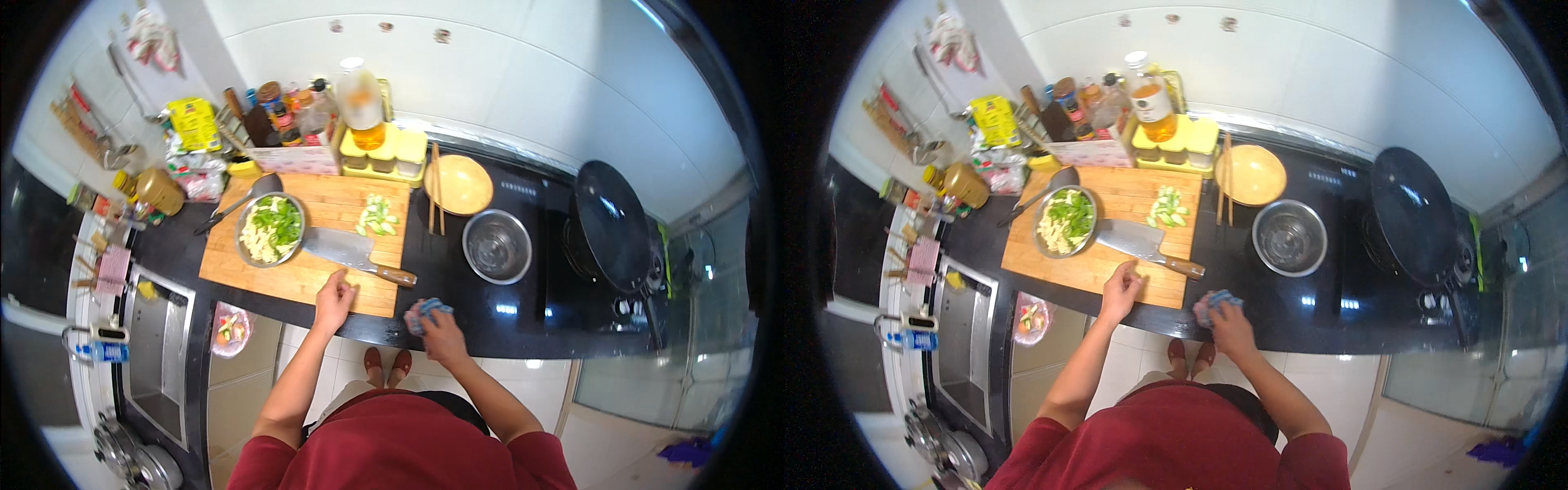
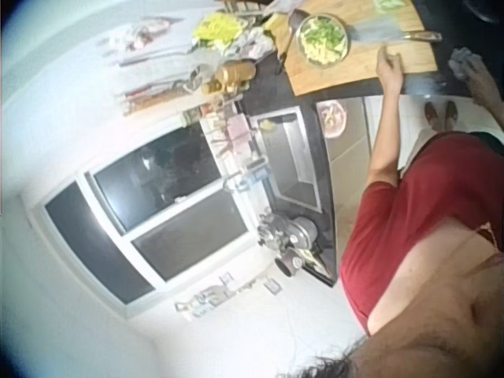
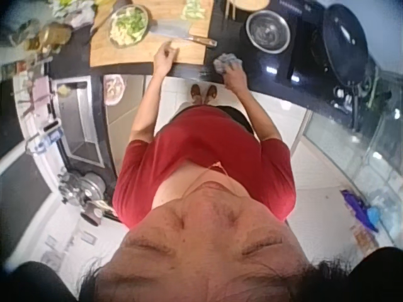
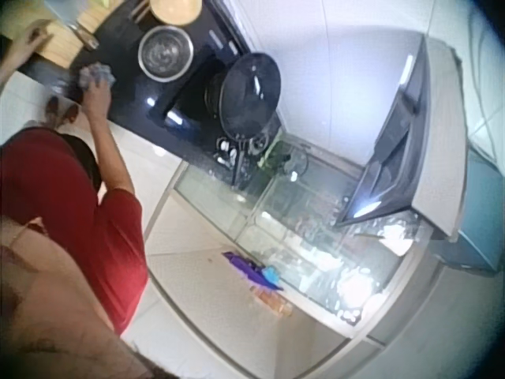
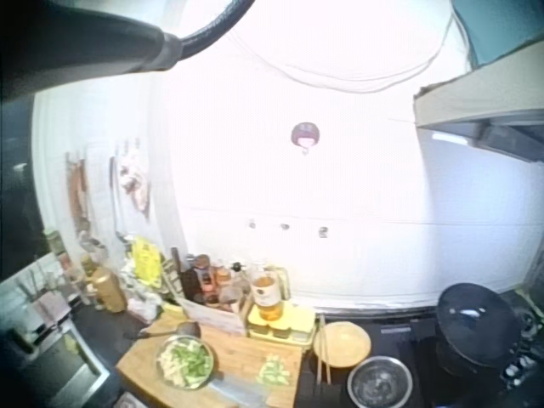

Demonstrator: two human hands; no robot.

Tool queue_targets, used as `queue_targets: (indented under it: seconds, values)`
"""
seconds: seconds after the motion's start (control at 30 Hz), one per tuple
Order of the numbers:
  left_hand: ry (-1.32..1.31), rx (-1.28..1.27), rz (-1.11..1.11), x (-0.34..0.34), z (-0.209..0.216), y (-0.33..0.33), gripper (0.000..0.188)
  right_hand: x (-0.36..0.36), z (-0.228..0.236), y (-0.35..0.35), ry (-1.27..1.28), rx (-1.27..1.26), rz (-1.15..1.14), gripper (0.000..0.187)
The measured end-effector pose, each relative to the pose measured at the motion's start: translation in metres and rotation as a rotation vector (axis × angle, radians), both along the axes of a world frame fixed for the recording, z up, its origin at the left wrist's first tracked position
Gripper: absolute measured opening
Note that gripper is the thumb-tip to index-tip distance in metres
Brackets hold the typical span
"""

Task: The person prepares a stir-fry dish in a kitchen. They pour oil into a wok, add chopped vegetables and tofu, and stir-fry the mixture using a spatula. The person seasons the food with salt and soy sauce while cooking.

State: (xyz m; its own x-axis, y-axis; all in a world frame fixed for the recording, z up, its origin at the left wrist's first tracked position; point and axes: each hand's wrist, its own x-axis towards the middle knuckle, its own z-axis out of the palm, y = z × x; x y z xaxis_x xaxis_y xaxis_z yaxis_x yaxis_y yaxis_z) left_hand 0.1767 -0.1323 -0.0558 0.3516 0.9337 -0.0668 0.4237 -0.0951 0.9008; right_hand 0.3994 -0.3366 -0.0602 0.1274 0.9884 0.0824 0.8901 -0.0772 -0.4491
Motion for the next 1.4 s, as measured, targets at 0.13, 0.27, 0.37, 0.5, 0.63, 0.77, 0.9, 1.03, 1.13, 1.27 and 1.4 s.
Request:
queue_targets:
  seconds: [0.13,0.27,0.37,0.5,0.63,0.77,0.9,1.03,1.13,1.27,1.4]
  values:
    - [0.032,-0.012,0.209,-0.056,0.015,0.007,0.039,0.023,0.019,-0.008,-0.131,0.03,-0.11,0.049]
    - [0.052,0.049,0.34,-0.119,0.009,0.037,0.032,0.009,0.043,-0.004,-0.127,0.053,-0.229,0.053]
    - [0.064,0.021,0.448,-0.15,-0.001,0.069,0.031,-0.005,0.07,0.008,-0.121,0.055,-0.296,0.048]
    - [-0.048,0.044,0.516,-0.163,-0.013,0.11,0.028,-0.029,0.081,0.032,-0.123,0.055,-0.352,0.046]
    - [-0.353,-0.302,0.465,-0.167,-0.015,0.148,0.019,-0.067,0.067,0.064,-0.152,0.133,-0.354,0.045]
    - [-0.503,-0.603,0.369,-0.173,-0.003,0.173,0.022,-0.134,0.073,0.11,0.0,0.113,-0.308,0.04]
    - [-0.555,-0.689,0.211,-0.176,-0.021,0.189,0.031,-0.18,0.059,0.148,0.188,0.043,-0.274,0.042]
    - [-0.582,-0.677,0.135,-0.186,-0.029,0.189,0.031,-0.201,0.055,0.185,0.663,-0.072,-0.349,0.043]
    - [-0.578,-0.594,0.082,-0.173,0.023,0.152,0.029,-0.211,0.038,0.197,0.951,0.08,-0.399,0.043]
    - [-0.524,-0.602,-0.039,-0.145,0.077,0.1,0.03,-0.206,0.089,0.181,1.347,-0.009,-0.452,0.041]
    - [-0.561,-0.651,-0.133,-0.099,0.103,0.059,0.028,-0.186,0.122,0.137,1.628,0.07,-0.668,0.041]
